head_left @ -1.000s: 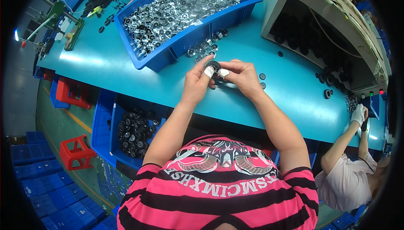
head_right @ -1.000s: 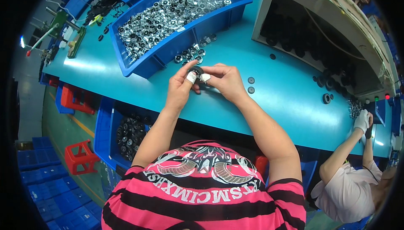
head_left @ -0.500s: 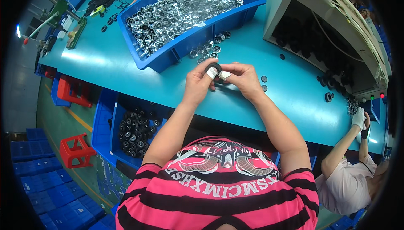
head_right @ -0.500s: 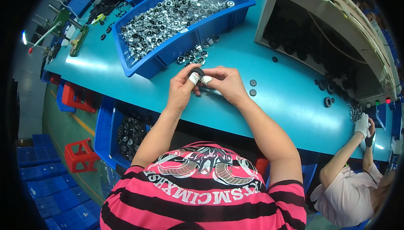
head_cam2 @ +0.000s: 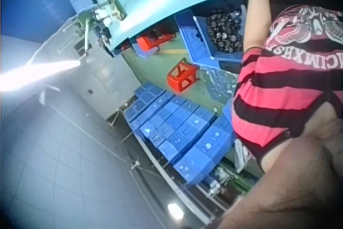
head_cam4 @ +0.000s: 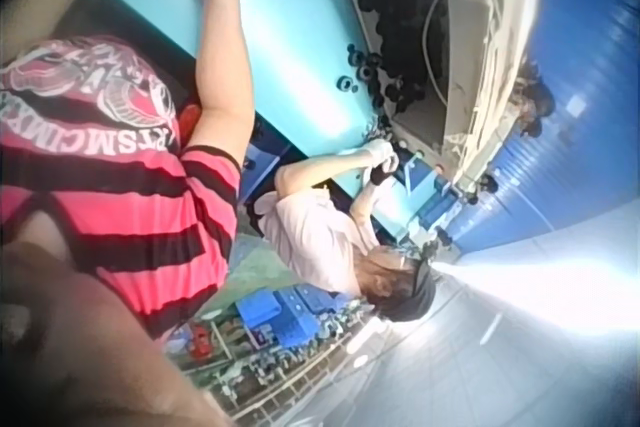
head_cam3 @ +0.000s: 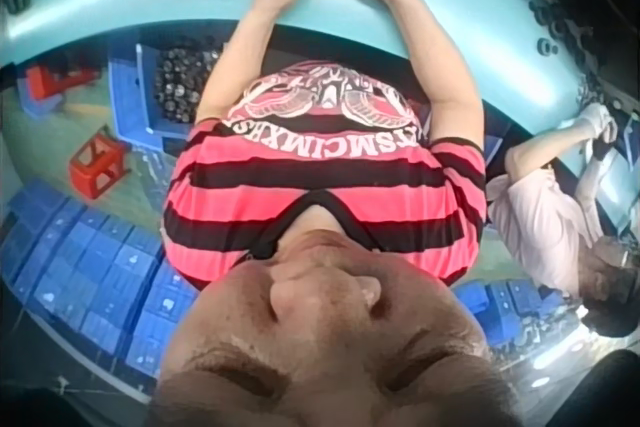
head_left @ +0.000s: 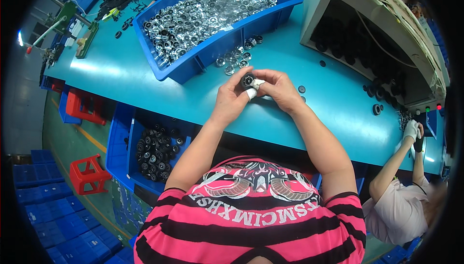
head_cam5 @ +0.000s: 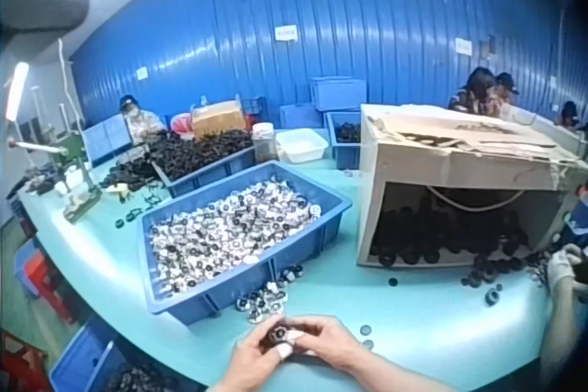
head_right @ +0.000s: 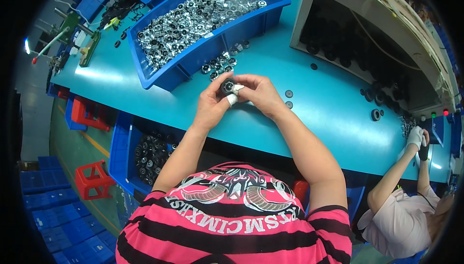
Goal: Assembling bearings into plastic housings and metal frames on an assembly line.
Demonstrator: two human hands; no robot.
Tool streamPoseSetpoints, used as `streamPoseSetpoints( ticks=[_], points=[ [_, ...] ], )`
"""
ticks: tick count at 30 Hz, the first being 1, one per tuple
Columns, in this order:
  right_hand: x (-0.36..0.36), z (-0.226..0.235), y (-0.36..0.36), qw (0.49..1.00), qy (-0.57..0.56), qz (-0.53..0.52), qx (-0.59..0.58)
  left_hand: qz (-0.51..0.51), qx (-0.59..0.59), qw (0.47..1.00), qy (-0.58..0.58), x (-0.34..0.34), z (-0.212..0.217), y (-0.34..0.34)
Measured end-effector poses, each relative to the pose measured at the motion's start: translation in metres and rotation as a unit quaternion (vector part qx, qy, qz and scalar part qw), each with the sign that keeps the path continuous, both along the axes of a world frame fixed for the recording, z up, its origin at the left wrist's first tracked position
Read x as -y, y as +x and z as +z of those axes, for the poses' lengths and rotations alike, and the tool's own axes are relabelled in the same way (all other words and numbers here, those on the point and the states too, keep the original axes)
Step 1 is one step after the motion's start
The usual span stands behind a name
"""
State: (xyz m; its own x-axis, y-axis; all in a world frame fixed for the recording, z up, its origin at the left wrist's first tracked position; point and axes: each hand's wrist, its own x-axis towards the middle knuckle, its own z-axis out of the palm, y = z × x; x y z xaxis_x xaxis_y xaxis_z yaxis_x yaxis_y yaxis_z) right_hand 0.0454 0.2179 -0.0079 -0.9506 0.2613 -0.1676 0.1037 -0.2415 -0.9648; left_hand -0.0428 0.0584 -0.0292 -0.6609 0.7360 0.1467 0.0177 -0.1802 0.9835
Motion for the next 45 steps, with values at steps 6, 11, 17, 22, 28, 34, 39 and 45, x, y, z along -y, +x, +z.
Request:
streamPoseSetpoints(
  ticks=[6, 11, 17, 22, 28, 34, 39, 45],
  points=[
    [0.002, -0.003, -0.001, 1.0, 0.002, -0.024, 0.014, 0.001, -0.045, 0.998, -0.037, -0.001, 0.007, 0.004],
    [0.007, -0.004, -0.001, 0.998, -0.016, -0.053, 0.007, 0.025, -0.131, 0.986, -0.099, -0.001, -0.001, 0.003],
    [0.009, -0.014, -0.003, 0.997, 0.013, -0.075, -0.01, 0.05, -0.203, 0.973, -0.101, -0.004, 0.0, 0.006],
    [0.011, -0.016, -0.002, 0.995, 0.044, -0.088, -0.009, 0.079, -0.304, 0.941, -0.124, -0.004, 0.002, 0.009],
    [0.01, -0.023, -0.002, 0.994, 0.06, -0.085, -0.022, 0.08, -0.307, 0.939, -0.134, -0.005, 0.007, 0.011],
    [-0.013, -0.005, 0.002, 0.993, -0.114, 0.04, -0.002, -0.017, 0.021, 1.0, -0.011, -0.002, 0.013, 0.005],
    [-0.015, -0.003, 0.003, 0.985, -0.155, 0.079, -0.012, -0.061, 0.107, 0.992, 0.031, 0.0, 0.015, 0.003],
    [-0.018, -0.007, 0.004, 0.984, -0.14, 0.107, -0.022, -0.068, 0.088, 0.993, 0.036, 0.003, 0.011, 0.004]
  ],
)
